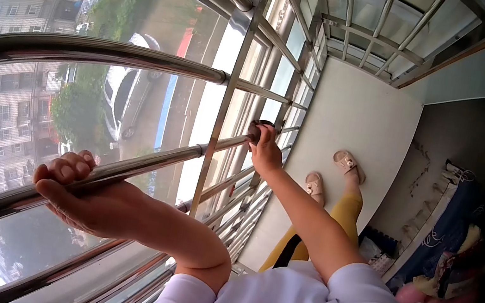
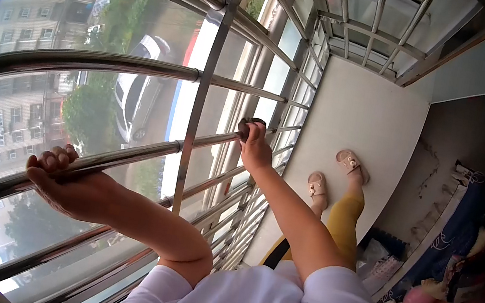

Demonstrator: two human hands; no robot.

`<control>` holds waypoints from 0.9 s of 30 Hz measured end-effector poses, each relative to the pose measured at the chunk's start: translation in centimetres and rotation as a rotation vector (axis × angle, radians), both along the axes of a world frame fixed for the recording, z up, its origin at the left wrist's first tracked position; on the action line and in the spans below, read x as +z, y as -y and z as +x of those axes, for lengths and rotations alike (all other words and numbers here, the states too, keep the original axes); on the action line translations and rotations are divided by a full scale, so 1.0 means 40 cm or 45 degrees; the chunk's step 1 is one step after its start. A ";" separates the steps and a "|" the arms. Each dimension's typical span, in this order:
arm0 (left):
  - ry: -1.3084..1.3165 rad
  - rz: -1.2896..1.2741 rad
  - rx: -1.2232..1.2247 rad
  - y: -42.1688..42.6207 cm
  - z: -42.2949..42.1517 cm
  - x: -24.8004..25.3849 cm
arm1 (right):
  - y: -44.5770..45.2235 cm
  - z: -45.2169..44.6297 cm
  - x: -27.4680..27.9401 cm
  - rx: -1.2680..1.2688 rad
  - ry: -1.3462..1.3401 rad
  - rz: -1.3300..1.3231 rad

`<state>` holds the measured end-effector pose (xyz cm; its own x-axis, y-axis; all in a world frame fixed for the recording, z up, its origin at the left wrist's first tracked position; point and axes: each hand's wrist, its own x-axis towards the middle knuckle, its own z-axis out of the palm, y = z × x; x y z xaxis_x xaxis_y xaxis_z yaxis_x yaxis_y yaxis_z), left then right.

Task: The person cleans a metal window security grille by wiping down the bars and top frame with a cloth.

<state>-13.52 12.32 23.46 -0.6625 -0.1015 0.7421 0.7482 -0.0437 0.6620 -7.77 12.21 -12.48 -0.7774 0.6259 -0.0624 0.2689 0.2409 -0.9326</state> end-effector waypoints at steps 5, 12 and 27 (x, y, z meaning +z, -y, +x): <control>-0.771 -0.432 0.714 0.043 0.068 -0.181 | -0.006 -0.001 -0.040 0.016 0.078 -0.073; 0.290 -0.199 -0.109 -0.203 -0.074 -0.205 | 0.001 -0.014 -0.008 -0.025 0.283 -0.313; 0.159 -0.028 0.030 -0.264 -0.142 -0.232 | -0.057 -0.039 -0.346 0.210 0.363 -0.265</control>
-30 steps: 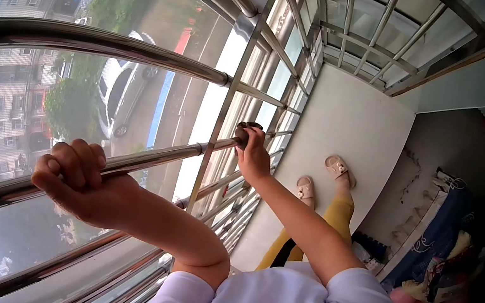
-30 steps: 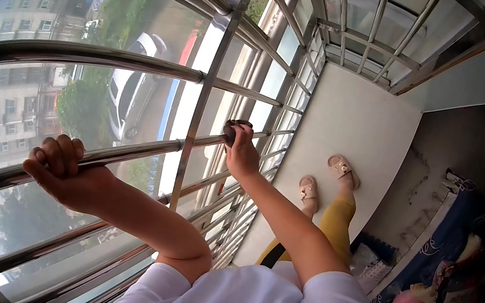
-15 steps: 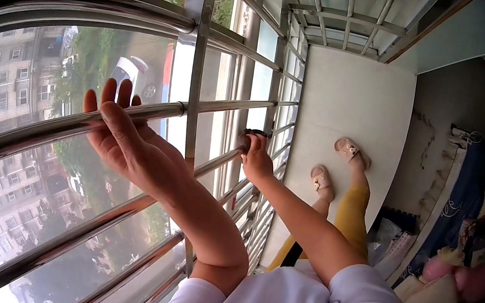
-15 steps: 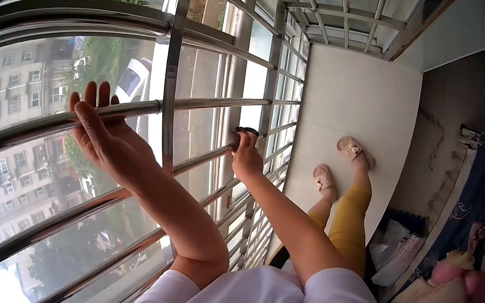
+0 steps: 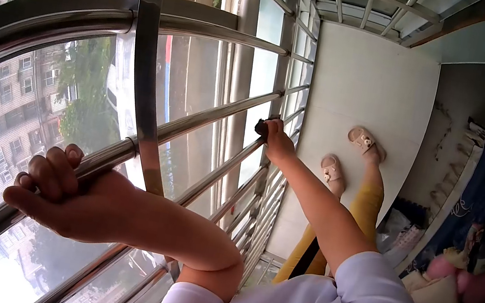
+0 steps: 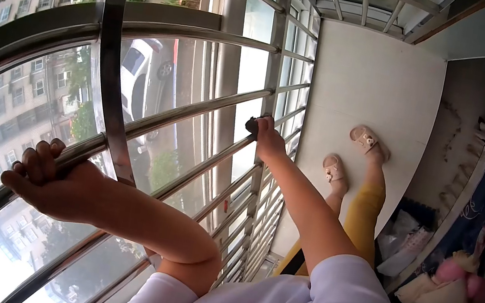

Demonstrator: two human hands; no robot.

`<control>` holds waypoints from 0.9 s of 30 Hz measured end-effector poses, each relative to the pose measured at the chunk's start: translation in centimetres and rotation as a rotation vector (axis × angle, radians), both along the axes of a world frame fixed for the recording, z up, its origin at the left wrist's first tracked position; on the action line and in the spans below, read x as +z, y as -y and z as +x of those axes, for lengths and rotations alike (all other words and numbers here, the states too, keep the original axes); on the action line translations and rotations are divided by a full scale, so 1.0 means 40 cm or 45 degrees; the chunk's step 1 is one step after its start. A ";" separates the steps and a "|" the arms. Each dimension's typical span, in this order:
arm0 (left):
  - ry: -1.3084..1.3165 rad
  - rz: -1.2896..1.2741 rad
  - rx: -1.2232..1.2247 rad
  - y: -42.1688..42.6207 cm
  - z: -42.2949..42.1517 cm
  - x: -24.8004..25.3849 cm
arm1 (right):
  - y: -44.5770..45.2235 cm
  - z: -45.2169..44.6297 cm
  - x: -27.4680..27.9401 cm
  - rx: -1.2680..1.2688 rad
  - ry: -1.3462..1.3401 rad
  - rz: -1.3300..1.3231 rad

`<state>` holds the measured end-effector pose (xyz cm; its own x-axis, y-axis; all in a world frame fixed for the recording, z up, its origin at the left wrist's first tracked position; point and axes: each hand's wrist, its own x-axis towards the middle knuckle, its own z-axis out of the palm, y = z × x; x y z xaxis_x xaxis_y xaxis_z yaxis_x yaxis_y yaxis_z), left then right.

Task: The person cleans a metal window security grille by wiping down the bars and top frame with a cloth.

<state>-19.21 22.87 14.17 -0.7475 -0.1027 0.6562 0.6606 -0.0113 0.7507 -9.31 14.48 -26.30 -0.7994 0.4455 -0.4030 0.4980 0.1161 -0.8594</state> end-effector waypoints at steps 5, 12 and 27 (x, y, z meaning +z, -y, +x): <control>0.008 -0.003 -0.095 0.012 -0.004 0.005 | 0.016 -0.014 0.027 -0.148 -0.027 -0.143; -0.010 -0.019 -0.040 0.004 0.002 0.003 | 0.012 0.037 0.294 -0.183 -0.709 -0.259; -0.002 -0.047 -0.043 0.003 0.005 0.002 | -0.181 -0.088 0.523 -0.420 -0.786 0.237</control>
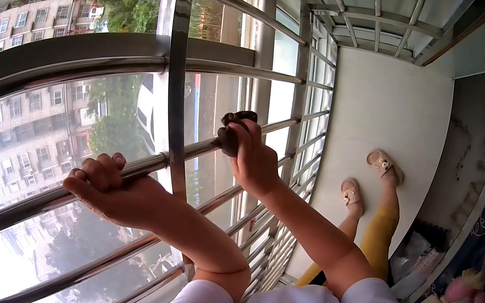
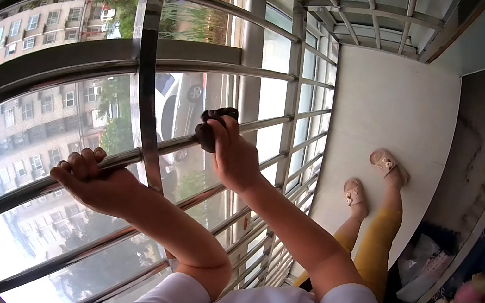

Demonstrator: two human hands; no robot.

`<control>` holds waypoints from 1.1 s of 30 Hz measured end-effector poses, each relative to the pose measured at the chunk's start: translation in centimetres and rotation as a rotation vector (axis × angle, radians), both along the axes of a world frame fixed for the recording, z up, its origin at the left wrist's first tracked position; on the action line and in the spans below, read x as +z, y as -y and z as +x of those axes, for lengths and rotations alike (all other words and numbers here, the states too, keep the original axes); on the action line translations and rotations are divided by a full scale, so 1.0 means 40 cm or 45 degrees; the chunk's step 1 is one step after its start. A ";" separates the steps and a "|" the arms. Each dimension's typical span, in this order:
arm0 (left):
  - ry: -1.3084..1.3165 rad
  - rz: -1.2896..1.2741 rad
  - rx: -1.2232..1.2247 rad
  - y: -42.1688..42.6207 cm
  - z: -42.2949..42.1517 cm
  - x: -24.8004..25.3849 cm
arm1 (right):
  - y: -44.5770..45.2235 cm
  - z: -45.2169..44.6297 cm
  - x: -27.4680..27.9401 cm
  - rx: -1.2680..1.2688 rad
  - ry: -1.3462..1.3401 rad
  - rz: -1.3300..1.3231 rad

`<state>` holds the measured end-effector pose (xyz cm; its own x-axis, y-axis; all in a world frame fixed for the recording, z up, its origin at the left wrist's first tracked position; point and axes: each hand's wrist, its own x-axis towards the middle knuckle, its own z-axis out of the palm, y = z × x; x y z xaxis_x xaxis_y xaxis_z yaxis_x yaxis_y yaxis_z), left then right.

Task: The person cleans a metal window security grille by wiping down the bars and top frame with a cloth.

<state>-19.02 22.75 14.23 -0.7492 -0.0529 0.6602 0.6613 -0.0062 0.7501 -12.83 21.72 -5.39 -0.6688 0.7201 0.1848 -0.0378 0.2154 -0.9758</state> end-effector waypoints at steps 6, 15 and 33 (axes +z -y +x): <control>0.013 0.068 -0.078 0.011 -0.005 -0.002 | 0.032 -0.016 -0.207 -0.181 0.098 0.004; 0.020 0.080 -0.287 0.029 -0.012 -0.001 | 0.062 -0.035 -0.479 -0.242 0.422 -0.156; -0.034 0.095 -0.132 0.009 -0.006 -0.020 | -0.012 0.006 0.095 0.120 -0.087 -0.100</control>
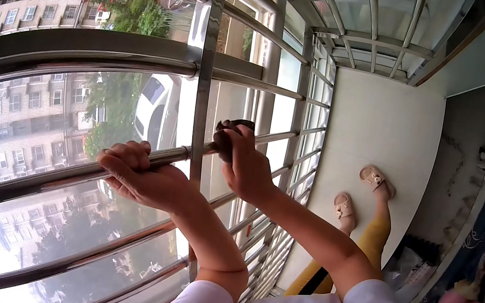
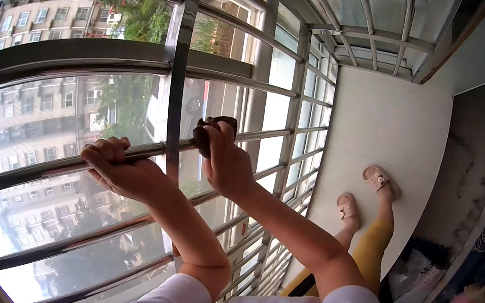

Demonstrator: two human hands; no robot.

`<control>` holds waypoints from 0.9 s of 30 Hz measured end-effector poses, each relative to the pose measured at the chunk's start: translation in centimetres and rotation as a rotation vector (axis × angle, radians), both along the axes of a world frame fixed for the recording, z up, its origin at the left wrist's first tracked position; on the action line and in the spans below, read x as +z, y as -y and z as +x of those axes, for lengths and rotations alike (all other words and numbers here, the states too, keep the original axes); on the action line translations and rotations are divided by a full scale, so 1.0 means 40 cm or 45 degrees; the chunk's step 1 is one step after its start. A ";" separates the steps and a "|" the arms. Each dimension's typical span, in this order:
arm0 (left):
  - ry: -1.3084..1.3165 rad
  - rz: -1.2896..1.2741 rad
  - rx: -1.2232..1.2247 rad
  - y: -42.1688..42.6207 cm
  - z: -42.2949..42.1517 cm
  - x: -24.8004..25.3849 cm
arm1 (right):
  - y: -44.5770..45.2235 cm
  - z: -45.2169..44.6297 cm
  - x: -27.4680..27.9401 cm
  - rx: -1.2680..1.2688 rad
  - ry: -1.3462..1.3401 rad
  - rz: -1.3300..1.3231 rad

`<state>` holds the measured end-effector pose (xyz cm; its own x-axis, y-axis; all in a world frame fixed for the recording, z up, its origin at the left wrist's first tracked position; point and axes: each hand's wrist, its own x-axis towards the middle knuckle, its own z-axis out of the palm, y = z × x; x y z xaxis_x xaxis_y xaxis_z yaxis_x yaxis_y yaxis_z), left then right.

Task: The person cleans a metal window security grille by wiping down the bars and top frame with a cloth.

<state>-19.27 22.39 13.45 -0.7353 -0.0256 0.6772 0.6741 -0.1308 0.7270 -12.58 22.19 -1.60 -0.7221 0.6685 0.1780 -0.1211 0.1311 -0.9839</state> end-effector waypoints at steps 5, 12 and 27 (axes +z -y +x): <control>0.050 -0.097 -0.009 0.019 0.013 0.000 | -0.054 0.018 0.027 0.212 -0.273 -0.174; -0.895 -0.819 0.490 0.049 0.142 -0.025 | -0.173 0.011 -0.037 0.006 -0.457 -0.586; 0.050 -0.021 0.008 -0.277 -0.128 0.012 | -0.233 -0.147 0.051 -0.176 -0.045 0.115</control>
<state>-24.39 33.48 13.92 -0.7611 -0.0198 0.6483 0.6459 -0.1145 0.7548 -18.46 31.51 0.43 -0.6163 0.7413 0.2658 -0.1303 0.2369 -0.9628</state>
